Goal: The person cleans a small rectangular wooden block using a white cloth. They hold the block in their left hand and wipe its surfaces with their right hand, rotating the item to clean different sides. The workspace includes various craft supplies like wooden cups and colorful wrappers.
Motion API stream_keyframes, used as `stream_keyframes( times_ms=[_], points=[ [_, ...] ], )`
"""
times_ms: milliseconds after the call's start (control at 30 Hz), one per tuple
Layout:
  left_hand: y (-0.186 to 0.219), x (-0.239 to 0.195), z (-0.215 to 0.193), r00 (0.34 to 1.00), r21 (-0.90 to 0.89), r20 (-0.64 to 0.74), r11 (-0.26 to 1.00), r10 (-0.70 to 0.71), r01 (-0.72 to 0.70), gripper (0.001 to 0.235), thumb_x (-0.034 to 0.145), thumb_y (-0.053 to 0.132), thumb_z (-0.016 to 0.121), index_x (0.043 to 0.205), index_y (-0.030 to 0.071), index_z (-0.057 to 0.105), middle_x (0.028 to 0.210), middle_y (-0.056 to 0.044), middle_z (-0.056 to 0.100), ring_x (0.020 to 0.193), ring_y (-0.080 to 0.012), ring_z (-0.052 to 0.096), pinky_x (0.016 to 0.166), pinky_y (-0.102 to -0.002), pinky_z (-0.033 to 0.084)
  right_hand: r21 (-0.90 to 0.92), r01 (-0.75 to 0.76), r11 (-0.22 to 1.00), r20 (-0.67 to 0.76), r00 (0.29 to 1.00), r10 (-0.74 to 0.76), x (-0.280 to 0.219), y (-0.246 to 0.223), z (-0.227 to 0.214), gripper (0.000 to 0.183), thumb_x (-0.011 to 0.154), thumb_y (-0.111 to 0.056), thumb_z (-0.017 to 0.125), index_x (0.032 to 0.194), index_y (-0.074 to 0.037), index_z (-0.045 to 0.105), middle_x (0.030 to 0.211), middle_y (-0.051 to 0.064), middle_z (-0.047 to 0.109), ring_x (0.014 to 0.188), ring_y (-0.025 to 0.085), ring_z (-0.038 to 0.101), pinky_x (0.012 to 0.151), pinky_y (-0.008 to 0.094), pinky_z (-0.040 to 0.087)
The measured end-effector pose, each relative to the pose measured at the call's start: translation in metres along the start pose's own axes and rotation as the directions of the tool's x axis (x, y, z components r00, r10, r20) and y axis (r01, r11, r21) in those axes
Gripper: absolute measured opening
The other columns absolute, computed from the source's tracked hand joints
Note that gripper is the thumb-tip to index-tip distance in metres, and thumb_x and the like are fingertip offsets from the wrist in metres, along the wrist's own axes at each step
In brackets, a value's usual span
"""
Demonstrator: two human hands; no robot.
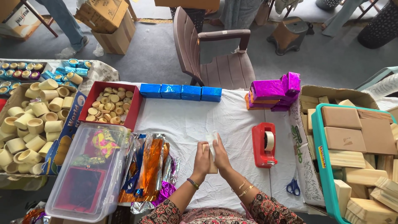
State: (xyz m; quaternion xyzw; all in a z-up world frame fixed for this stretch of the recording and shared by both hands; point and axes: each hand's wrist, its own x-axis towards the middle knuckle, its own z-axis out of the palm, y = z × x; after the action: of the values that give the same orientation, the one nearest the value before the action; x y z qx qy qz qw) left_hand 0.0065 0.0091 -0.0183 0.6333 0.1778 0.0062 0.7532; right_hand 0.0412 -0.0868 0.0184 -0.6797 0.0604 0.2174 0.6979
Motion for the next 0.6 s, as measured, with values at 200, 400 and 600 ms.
stream_keyframes(
  times_ms=[200, 400, 600],
  points=[
    [0.007, 0.02, -0.012, 0.988, -0.09, -0.1, 0.988, 0.117, -0.126, 0.024, 0.11, 0.034, 0.045, 0.12, 0.013, 0.053, 0.099, -0.013, 0.062, 0.085, -0.0206, 0.061, 0.072, -0.035, 0.053, -0.154, 0.303, 0.94, 0.133, 0.949, -0.285, -0.041, 0.042, 0.004, 0.078, 0.107, -0.053, 0.037, 0.165, -0.008, 0.011, 0.171, 0.018, 0.019, 0.159, 0.033, 0.018, 0.124, 0.042, 0.021],
    [0.014, -0.011, 0.016, 0.995, 0.202, 0.026, 0.974, 0.1, -0.103, 0.025, 0.107, 0.037, 0.046, 0.121, 0.016, 0.051, 0.093, -0.014, 0.067, 0.082, -0.0227, 0.066, 0.072, -0.035, 0.053, -0.018, 0.141, 0.99, -0.009, 0.99, -0.141, 0.004, 0.01, -0.022, 0.076, 0.104, -0.053, 0.037, 0.161, -0.003, 0.029, 0.164, 0.022, 0.04, 0.151, 0.034, 0.038, 0.121, 0.042, 0.03],
    [-0.015, 0.035, -0.011, 0.956, -0.147, -0.167, 0.953, 0.241, -0.265, 0.025, 0.113, 0.033, 0.046, 0.121, 0.011, 0.052, 0.106, -0.009, 0.06, 0.093, -0.0185, 0.059, 0.079, -0.035, 0.053, -0.233, 0.28, 0.931, 0.144, 0.957, -0.252, -0.044, 0.024, 0.004, 0.076, 0.107, -0.052, 0.032, 0.165, -0.007, 0.01, 0.17, 0.019, 0.016, 0.157, 0.032, 0.016, 0.124, 0.043, 0.019]
  ],
)
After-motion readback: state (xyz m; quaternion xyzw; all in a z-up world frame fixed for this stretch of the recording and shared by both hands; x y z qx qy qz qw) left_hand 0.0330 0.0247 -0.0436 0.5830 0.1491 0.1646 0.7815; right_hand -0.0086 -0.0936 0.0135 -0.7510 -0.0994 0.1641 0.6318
